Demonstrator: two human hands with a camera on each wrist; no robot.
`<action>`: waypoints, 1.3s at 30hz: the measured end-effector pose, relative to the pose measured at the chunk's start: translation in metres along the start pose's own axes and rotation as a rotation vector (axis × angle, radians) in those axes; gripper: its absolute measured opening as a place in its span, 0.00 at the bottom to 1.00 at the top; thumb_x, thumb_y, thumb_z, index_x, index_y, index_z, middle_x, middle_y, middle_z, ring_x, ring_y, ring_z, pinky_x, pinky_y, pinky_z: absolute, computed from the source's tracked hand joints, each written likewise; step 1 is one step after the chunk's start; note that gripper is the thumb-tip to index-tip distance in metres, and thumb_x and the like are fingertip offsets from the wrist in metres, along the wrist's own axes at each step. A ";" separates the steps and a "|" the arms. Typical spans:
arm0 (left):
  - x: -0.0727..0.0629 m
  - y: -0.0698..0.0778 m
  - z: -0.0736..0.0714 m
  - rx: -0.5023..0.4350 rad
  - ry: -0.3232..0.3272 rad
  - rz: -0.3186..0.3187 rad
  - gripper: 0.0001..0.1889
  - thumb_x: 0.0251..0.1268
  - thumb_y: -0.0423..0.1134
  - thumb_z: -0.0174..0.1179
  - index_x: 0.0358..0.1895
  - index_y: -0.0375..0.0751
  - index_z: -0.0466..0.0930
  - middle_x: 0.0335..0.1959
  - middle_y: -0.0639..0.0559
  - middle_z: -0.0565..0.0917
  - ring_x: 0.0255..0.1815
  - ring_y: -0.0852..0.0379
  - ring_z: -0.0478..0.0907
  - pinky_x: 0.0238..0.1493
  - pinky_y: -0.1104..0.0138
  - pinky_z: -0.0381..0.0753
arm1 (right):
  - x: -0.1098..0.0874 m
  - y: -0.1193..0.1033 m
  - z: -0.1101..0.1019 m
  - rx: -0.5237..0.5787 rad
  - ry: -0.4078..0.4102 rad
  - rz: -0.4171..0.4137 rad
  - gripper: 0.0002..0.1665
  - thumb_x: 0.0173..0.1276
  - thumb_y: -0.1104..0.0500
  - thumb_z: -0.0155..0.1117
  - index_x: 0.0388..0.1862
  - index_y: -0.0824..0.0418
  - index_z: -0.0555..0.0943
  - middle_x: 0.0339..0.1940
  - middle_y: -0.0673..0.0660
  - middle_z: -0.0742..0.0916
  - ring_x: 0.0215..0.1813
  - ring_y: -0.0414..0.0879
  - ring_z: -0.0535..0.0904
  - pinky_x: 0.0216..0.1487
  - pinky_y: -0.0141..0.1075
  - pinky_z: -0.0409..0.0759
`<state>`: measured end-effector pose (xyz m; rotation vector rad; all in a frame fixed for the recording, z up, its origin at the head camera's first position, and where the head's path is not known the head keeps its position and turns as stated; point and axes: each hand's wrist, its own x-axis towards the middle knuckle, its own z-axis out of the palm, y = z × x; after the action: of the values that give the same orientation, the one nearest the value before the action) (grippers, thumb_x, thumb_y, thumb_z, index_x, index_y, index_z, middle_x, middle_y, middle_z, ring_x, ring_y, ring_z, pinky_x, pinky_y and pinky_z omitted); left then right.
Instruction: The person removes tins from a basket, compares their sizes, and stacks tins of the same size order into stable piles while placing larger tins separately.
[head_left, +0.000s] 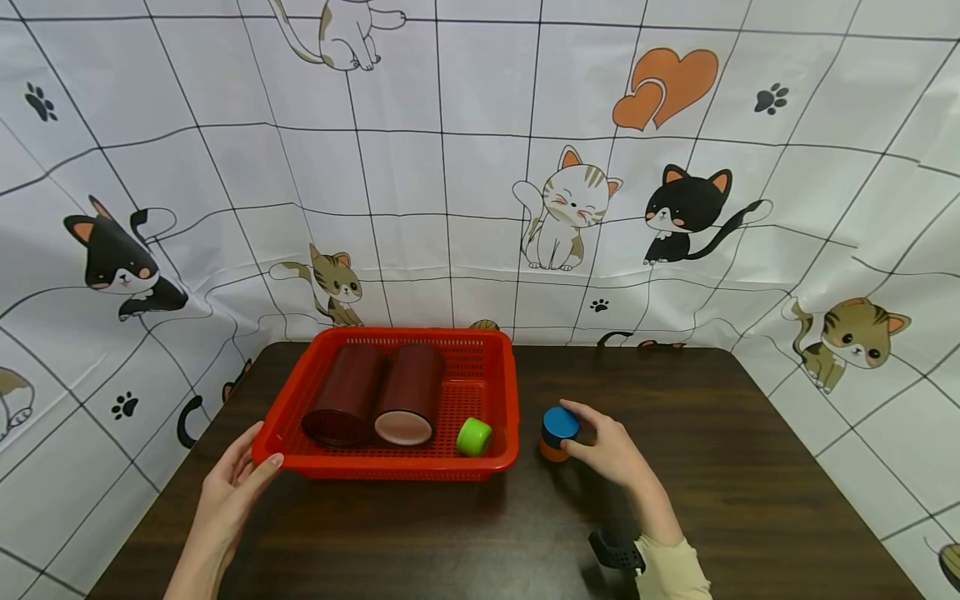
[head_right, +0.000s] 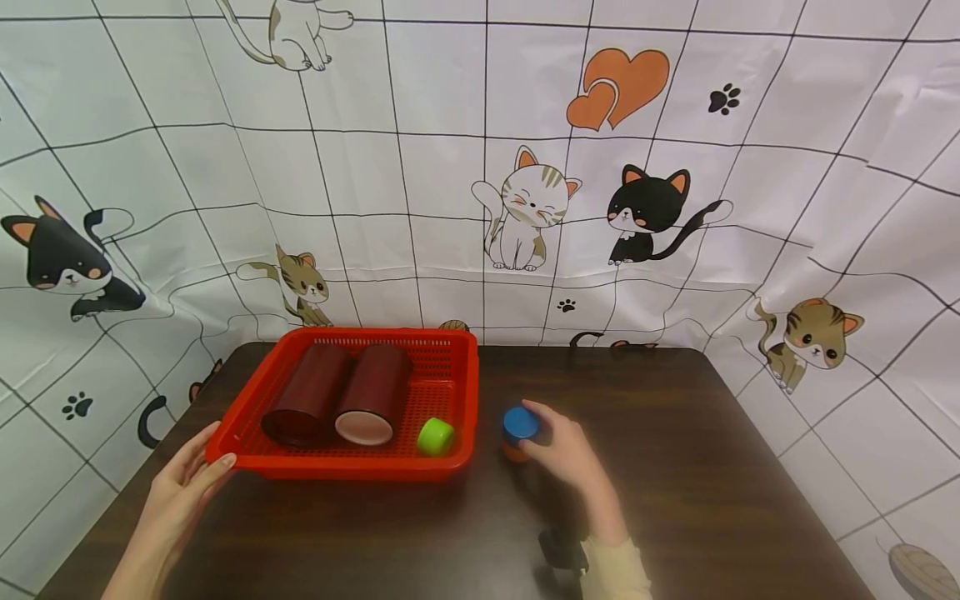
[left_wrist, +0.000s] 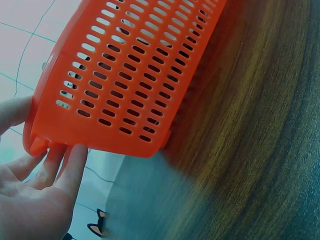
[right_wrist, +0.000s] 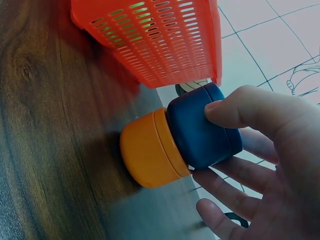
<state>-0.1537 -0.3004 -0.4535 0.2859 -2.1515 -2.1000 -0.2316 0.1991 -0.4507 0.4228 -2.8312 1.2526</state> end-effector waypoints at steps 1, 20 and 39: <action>0.000 0.000 0.000 -0.001 -0.001 -0.001 0.40 0.70 0.39 0.61 0.80 0.48 0.50 0.54 0.72 0.69 0.49 0.84 0.75 0.45 0.85 0.79 | 0.000 0.000 0.000 0.001 0.000 0.002 0.36 0.63 0.59 0.69 0.71 0.53 0.72 0.65 0.64 0.80 0.59 0.57 0.81 0.55 0.50 0.83; 0.001 0.000 0.001 0.008 0.007 -0.006 0.40 0.70 0.40 0.61 0.80 0.49 0.50 0.58 0.68 0.68 0.48 0.84 0.75 0.45 0.85 0.79 | -0.001 0.002 -0.002 0.027 -0.010 -0.010 0.36 0.64 0.60 0.68 0.71 0.54 0.71 0.67 0.66 0.78 0.61 0.61 0.81 0.51 0.46 0.86; 0.000 0.000 0.000 0.017 0.012 -0.012 0.40 0.69 0.41 0.62 0.80 0.49 0.50 0.54 0.71 0.69 0.48 0.84 0.75 0.44 0.85 0.79 | 0.000 -0.008 -0.011 0.010 -0.021 -0.056 0.39 0.65 0.55 0.70 0.73 0.57 0.68 0.68 0.65 0.78 0.63 0.61 0.78 0.60 0.54 0.81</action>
<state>-0.1542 -0.3003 -0.4533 0.3124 -2.1670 -2.0819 -0.2302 0.2017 -0.4372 0.5153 -2.8100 1.2598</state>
